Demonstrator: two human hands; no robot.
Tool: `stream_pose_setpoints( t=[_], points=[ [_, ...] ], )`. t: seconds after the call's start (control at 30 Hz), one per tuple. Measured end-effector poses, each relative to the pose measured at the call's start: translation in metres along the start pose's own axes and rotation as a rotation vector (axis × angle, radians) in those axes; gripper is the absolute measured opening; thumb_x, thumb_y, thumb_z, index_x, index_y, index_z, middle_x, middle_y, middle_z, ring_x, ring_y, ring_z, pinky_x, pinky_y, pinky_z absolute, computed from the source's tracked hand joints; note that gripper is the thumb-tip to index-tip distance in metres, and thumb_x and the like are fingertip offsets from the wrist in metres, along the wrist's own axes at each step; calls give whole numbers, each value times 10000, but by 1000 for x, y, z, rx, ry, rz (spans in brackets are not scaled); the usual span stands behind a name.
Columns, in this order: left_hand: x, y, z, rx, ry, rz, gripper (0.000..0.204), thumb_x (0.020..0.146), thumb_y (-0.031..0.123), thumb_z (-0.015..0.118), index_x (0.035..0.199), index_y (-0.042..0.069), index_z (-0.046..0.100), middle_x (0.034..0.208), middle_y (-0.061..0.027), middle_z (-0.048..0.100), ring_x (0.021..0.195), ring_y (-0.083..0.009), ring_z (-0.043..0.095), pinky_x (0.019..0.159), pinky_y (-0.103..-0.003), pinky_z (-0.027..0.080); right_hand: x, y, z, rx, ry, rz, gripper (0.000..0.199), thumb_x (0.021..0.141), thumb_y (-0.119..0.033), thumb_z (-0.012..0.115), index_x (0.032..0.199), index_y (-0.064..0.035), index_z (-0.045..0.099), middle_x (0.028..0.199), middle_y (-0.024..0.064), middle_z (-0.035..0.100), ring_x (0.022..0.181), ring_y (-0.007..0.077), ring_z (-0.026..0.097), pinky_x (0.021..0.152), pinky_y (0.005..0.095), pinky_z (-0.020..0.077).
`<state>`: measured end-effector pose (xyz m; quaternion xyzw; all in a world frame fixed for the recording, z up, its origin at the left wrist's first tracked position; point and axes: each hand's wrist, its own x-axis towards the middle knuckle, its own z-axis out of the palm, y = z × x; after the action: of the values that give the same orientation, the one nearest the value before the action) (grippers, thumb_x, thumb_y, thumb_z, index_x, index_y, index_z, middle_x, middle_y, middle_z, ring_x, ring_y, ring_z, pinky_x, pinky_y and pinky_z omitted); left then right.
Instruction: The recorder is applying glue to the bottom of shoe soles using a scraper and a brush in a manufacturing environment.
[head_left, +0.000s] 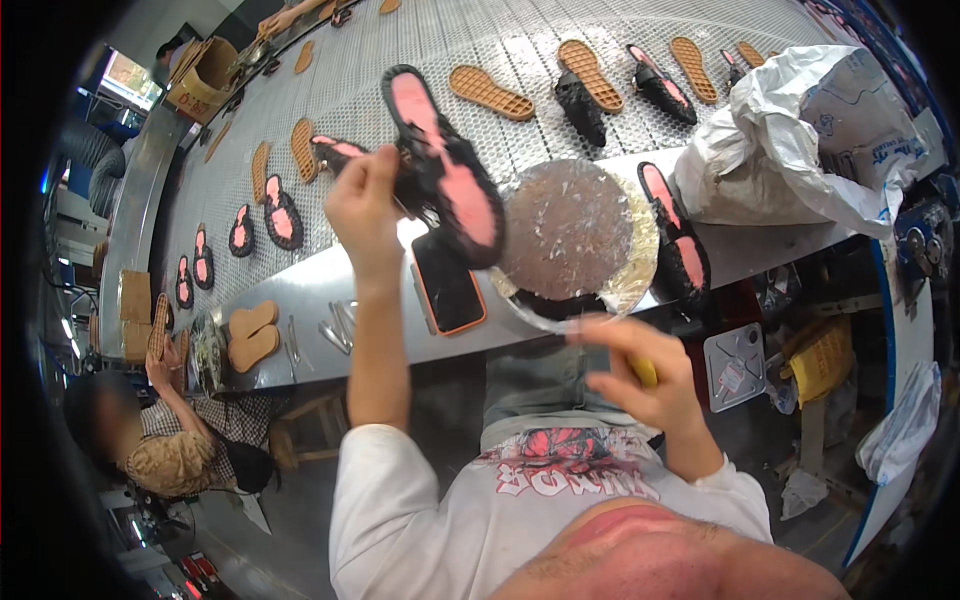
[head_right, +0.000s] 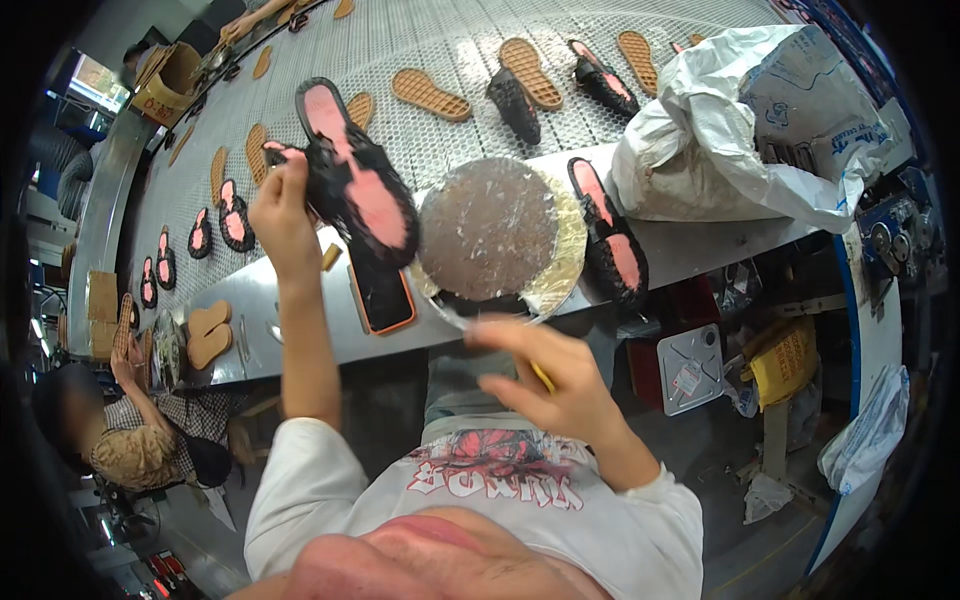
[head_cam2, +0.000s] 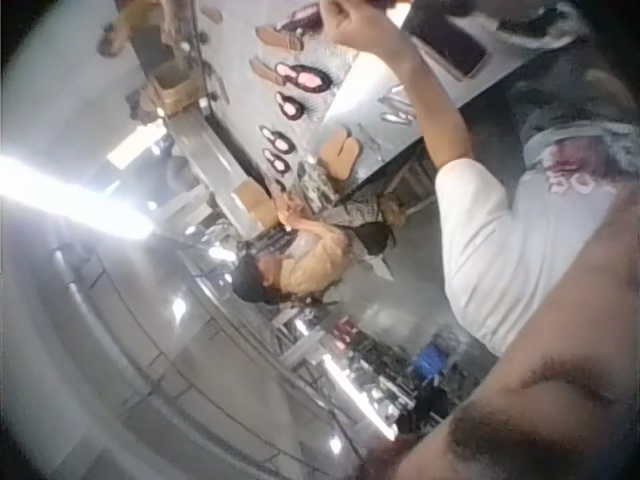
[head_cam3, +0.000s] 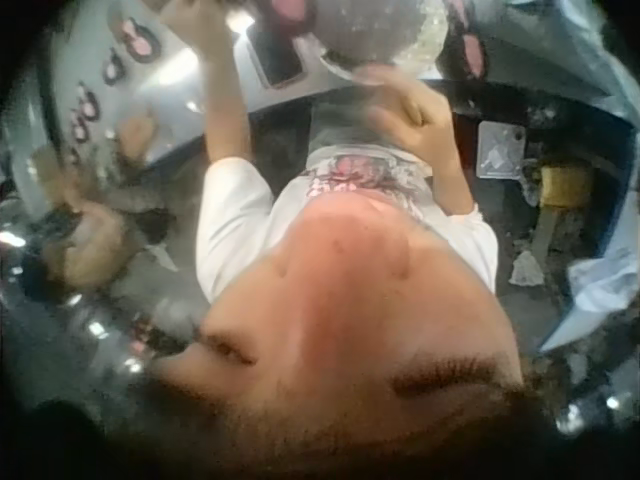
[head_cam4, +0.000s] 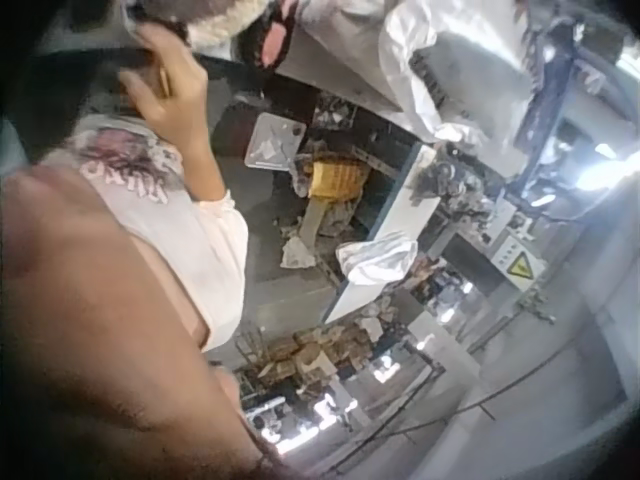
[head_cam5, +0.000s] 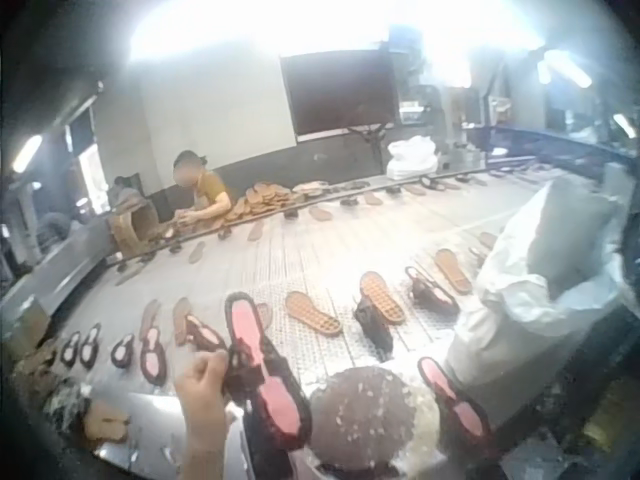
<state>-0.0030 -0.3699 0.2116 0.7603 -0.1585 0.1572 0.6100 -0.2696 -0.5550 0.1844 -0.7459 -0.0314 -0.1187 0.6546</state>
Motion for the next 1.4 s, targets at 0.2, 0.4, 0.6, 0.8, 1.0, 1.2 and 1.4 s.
stream_pose_setpoints(
  t=[0.2, 0.4, 0.6, 0.8, 1.0, 1.2, 1.4],
  points=[
    [-96, 54, 3, -313, 168, -102, 217, 907, 153, 709, 771, -4, 645, 560, 34, 508, 391, -19, 383, 341, -198, 242, 56, -4, 42, -354, 180, 18, 1036, 621, -230, 918, 1447, 35, 351, 1315, 210, 559, 1187, 282, 576, 955, 329, 476],
    [-115, 44, 0, -515, 54, 89, 196, 954, 89, 616, 1093, -50, 603, 1051, -156, 636, 787, -125, 628, 628, -222, 498, 54, 4, 40, 319, 68, 293, 944, 681, -171, 883, 1422, 65, 348, 1300, 174, 540, 1169, 226, 563, 956, 305, 457],
    [-153, 29, 3, -525, -371, -9, 756, 929, 478, 614, 1381, -100, 432, 1387, -167, 501, 1302, -259, 453, 1097, -370, 317, 52, 17, 50, 576, 115, 85, 896, 696, -88, 868, 1426, 39, 364, 1268, 94, 548, 892, 81, 540, 726, 220, 443],
    [-146, 21, 8, -753, -513, -139, 1021, 854, 647, 606, 1476, -90, 268, 1465, -164, 402, 1338, -219, 404, 1057, -338, 367, 32, 19, 64, 296, -24, 218, 942, 667, -163, 892, 1439, -8, 376, 1225, 37, 581, 669, 35, 429, 549, 197, 345],
    [-126, 16, -3, -1006, -363, -353, 792, 903, 536, 570, 1455, 14, 344, 1286, -267, 539, 1035, -323, 634, 905, -407, 513, 19, 26, 41, 402, -180, 414, 447, 980, -216, 565, 1327, 58, 501, 1135, 139, 659, 735, 71, 577, 641, 212, 462],
    [-124, -14, -49, -1094, -192, -312, 973, 873, 699, 490, 1468, -41, 278, 1464, -245, 380, 1034, -358, 624, 789, -425, 561, -7, 42, -28, 777, 100, 424, 724, 1012, -554, 248, 1044, 63, 626, 861, 206, 685, 716, 262, 688, 576, 318, 545],
    [-120, -87, -112, -1152, -246, -510, 843, 934, 624, 468, 1455, -18, 305, 1171, -301, 585, 912, -354, 676, 684, -398, 614, -11, 30, -21, 707, 236, 426, 273, 941, -224, 628, 1023, 36, 628, 868, 122, 690, 692, 190, 681, 547, 290, 544]
  ],
)
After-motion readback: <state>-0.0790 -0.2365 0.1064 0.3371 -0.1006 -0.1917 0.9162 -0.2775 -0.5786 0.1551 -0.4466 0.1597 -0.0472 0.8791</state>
